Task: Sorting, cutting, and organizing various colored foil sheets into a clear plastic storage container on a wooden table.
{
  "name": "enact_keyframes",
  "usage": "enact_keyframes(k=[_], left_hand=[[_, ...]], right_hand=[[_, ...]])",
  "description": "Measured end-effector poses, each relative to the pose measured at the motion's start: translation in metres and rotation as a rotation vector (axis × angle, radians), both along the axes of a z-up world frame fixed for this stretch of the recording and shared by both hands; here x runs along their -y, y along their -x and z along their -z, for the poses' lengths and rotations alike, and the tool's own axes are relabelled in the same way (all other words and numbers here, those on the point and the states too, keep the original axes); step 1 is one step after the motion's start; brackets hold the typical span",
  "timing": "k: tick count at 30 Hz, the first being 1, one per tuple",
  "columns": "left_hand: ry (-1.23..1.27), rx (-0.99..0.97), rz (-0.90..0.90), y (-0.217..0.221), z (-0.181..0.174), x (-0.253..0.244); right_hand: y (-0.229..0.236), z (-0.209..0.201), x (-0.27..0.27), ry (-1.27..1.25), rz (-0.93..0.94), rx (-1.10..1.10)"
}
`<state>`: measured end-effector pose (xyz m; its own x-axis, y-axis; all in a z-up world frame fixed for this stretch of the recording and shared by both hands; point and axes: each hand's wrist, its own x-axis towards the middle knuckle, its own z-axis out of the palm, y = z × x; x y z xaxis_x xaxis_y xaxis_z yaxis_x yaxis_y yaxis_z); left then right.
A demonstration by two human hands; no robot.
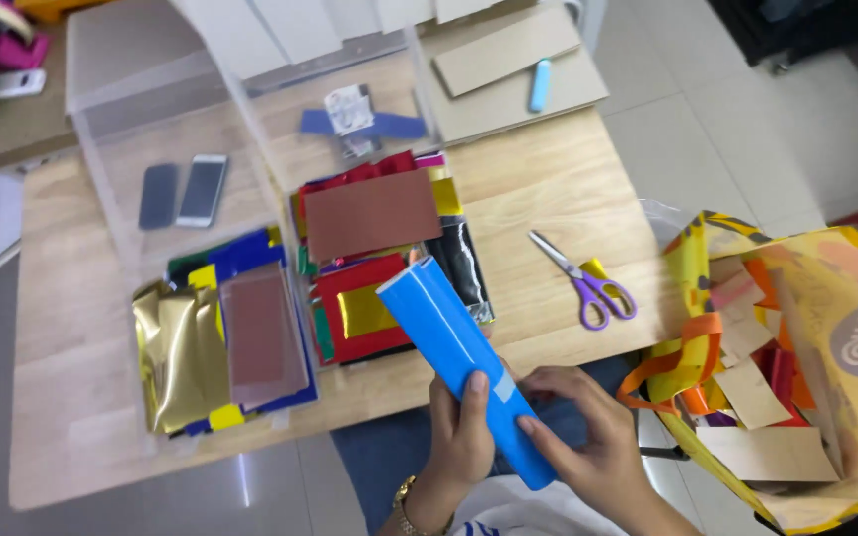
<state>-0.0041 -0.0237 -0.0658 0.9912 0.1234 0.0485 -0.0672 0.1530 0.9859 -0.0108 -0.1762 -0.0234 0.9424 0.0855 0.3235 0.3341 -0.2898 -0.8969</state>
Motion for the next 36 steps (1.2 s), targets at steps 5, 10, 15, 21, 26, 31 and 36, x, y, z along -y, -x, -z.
enact_keyframes(k=[5, 10, 15, 21, 26, 31, 36], left_hand=[[-0.161, 0.082, -0.096, 0.018, -0.005, -0.019], [-0.42, 0.122, -0.176, 0.036, 0.006, -0.022], [-0.316, 0.16, -0.129, 0.027, -0.026, -0.018], [-0.261, 0.19, -0.173, 0.03, -0.024, -0.006], [-0.354, 0.117, -0.202, 0.034, -0.006, -0.005], [-0.42, 0.176, -0.166, 0.032, -0.017, -0.004], [-0.287, 0.065, -0.173, 0.021, -0.022, -0.017]], right_hand=[[-0.002, -0.044, -0.026, 0.151, -0.073, 0.056], [0.003, -0.046, -0.033, 0.235, -0.036, 0.104], [0.005, -0.044, -0.035, 0.271, -0.008, 0.22], [0.009, -0.049, -0.043, 0.332, 0.071, 0.339], [0.009, -0.03, -0.047, 0.35, 0.118, 0.381], [0.002, -0.016, -0.038, 0.393, 0.173, 0.347], [0.006, -0.022, -0.024, 0.071, -0.024, 0.078]])
